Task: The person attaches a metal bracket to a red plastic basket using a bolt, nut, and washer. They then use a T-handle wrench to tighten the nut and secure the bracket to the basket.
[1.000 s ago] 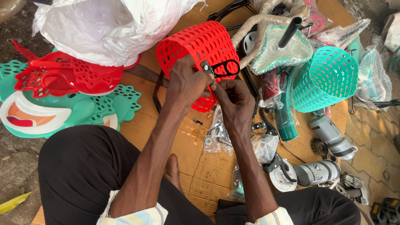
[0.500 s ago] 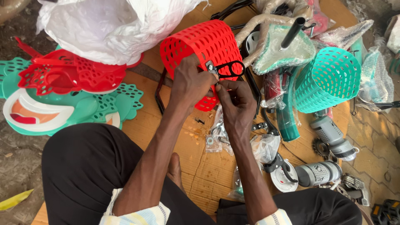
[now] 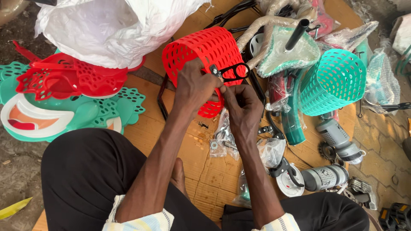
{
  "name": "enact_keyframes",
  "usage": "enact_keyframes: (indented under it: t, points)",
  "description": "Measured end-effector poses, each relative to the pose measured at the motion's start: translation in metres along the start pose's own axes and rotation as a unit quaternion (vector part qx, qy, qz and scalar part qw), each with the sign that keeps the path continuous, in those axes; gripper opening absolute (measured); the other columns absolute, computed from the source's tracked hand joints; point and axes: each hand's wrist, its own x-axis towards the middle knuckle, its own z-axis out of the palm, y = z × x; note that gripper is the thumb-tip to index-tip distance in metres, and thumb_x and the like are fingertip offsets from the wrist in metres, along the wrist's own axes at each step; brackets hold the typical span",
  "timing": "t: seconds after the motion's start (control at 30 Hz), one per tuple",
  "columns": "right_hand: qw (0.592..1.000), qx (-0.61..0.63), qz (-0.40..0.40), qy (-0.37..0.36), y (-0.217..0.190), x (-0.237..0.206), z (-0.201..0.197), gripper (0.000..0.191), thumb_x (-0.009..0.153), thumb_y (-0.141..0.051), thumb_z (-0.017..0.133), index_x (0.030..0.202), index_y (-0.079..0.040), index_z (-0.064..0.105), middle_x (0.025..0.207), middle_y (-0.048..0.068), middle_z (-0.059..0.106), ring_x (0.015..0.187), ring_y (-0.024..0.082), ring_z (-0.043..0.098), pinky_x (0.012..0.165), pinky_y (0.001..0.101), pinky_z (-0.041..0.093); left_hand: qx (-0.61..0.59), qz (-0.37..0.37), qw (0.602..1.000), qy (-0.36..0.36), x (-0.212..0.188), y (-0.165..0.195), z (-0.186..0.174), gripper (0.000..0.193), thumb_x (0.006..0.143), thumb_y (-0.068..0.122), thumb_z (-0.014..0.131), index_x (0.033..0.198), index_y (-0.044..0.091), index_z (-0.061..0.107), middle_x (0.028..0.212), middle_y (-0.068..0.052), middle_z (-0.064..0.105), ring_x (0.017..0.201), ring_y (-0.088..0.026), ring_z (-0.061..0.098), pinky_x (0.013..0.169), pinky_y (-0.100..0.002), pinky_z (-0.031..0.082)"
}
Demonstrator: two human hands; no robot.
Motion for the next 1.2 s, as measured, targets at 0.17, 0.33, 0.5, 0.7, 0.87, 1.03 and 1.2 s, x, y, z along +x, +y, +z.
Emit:
enact_keyframes:
  t: [0.17, 0.33, 0.5, 0.7, 0.87, 1.03, 1.2]
  points:
    - [0.997, 0.046, -0.053, -0.03, -0.002, -0.004, -0.002, 0.014, 0.098, -0.012, 0.071, 0.101, 0.002, 0.069, 0.094, 0.004, 0.068, 0.078, 0.008, 0.063, 0.067, 0.0245, 0.053, -0.006, -0.008, 1.0, 0.005, 0.002, -0.002, 0.0, 0.028, 0.071, 0.0, 0.063, 0.097, -0.006, 0.072, 0.089, -0.015, 0.077, 0.074, -0.022, 0.077, 0.057, -0.035, 0.064]
    - [0.999, -0.022, -0.048, -0.012, -0.005, -0.002, 0.002, 0.013, 0.099, -0.011, 0.072, 0.095, 0.0, 0.069, 0.087, 0.004, 0.066, 0.074, 0.011, 0.062, 0.064, 0.0266, 0.052, 0.015, 0.002, 1.0, 0.018, 0.002, -0.005, 0.002, 0.028, 0.073, 0.001, 0.064, 0.1, -0.005, 0.071, 0.088, -0.015, 0.076, 0.072, -0.022, 0.077, 0.056, -0.034, 0.063]
    - [0.974, -0.14, -0.18, 0.005, -0.012, -0.007, 0.0, 0.006, 0.098, -0.004, 0.071, 0.099, 0.0, 0.067, 0.086, 0.01, 0.062, 0.07, 0.019, 0.06, 0.063, 0.0339, 0.048, 0.022, -0.009, 1.0, 0.006, 0.001, -0.002, 0.0, 0.029, 0.072, 0.002, 0.064, 0.099, -0.003, 0.073, 0.088, -0.013, 0.077, 0.069, -0.021, 0.077, 0.055, -0.034, 0.063]
    - [0.948, -0.208, -0.24, 0.03, -0.009, -0.008, 0.005, 0.007, 0.098, 0.0, 0.069, 0.104, 0.0, 0.066, 0.092, 0.015, 0.062, 0.076, 0.026, 0.062, 0.066, 0.0404, 0.049, 0.027, -0.012, 1.0, -0.008, 0.002, -0.001, 0.001, 0.029, 0.072, 0.003, 0.065, 0.099, -0.002, 0.074, 0.087, -0.012, 0.077, 0.069, -0.018, 0.075, 0.055, -0.032, 0.066]
    - [0.952, -0.22, -0.211, 0.03, -0.005, -0.009, 0.006, 0.004, 0.097, -0.001, 0.068, 0.1, 0.0, 0.064, 0.089, 0.013, 0.064, 0.077, 0.028, 0.063, 0.067, 0.041, 0.051, 0.087, 0.018, 0.996, -0.01, 0.001, -0.006, 0.001, 0.031, 0.071, 0.001, 0.065, 0.1, -0.001, 0.075, 0.087, -0.012, 0.079, 0.069, -0.018, 0.074, 0.057, -0.032, 0.063]
    - [0.95, -0.234, -0.19, 0.084, -0.01, -0.014, 0.018, 0.005, 0.095, -0.002, 0.068, 0.095, 0.001, 0.064, 0.087, 0.017, 0.059, 0.075, 0.032, 0.061, 0.064, 0.0455, 0.048, 0.101, 0.054, 0.993, -0.005, 0.0, -0.006, 0.004, 0.035, 0.071, 0.0, 0.064, 0.104, 0.002, 0.076, 0.088, -0.011, 0.078, 0.071, -0.017, 0.074, 0.057, -0.031, 0.063]
    - [0.954, -0.198, -0.22, 0.043, -0.018, -0.015, 0.005, 0.005, 0.097, -0.002, 0.065, 0.101, 0.001, 0.064, 0.09, 0.017, 0.06, 0.078, 0.033, 0.062, 0.067, 0.0454, 0.048, 0.059, -0.013, 0.998, -0.016, 0.002, -0.003, 0.002, 0.029, 0.074, 0.002, 0.068, 0.102, -0.001, 0.074, 0.091, -0.011, 0.077, 0.075, -0.017, 0.076, 0.058, -0.032, 0.063]
